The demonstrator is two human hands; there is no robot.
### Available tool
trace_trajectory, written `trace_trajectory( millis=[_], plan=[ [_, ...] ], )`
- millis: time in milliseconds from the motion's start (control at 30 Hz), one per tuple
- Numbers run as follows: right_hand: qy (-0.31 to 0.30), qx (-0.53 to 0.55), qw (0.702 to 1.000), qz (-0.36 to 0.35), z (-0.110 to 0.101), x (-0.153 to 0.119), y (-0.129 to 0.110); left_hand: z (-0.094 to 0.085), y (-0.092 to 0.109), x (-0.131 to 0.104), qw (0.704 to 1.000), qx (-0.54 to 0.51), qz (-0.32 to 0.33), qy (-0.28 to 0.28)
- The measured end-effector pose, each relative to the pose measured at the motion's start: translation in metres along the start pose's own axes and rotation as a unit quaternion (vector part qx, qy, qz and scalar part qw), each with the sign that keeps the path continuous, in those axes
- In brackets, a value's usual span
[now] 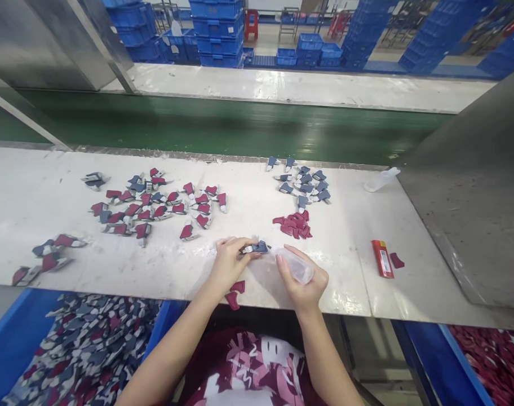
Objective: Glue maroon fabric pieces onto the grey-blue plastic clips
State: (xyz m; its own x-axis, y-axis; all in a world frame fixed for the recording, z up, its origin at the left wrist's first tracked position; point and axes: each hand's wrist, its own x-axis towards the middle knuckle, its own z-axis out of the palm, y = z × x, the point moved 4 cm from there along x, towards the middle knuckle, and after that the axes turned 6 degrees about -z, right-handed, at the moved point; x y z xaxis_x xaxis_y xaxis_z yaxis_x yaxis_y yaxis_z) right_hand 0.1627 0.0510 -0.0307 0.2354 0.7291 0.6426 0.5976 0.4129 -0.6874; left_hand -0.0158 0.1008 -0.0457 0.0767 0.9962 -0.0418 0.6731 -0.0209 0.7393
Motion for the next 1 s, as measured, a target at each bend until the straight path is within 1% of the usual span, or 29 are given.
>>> trace_trajectory(
  millis=[133,500,733,1000],
  plan=[
    [-0.013,-0.004,1.0,-0.014,0.0018,0.0017,-0.0003,-0.0006,-0.0004,-0.0005,1.0,-0.001,0.007,0.003],
    [-0.034,-0.006,0.999,-0.016,0.004,0.0036,-0.001,-0.0011,0.0004,-0.0004,1.0,0.0,0.011,0.007],
    [-0.012,-0.018,1.0,0.01,0.0017,0.0016,0.0018,0.0001,-0.0013,-0.0006,1.0,0.007,0.019,0.011],
    [0.004,0.004,0.999,0.048,-0.0033,-0.0038,0.0047,0.0024,-0.0035,0.0,1.0,0.006,0.019,0.018]
  ],
)
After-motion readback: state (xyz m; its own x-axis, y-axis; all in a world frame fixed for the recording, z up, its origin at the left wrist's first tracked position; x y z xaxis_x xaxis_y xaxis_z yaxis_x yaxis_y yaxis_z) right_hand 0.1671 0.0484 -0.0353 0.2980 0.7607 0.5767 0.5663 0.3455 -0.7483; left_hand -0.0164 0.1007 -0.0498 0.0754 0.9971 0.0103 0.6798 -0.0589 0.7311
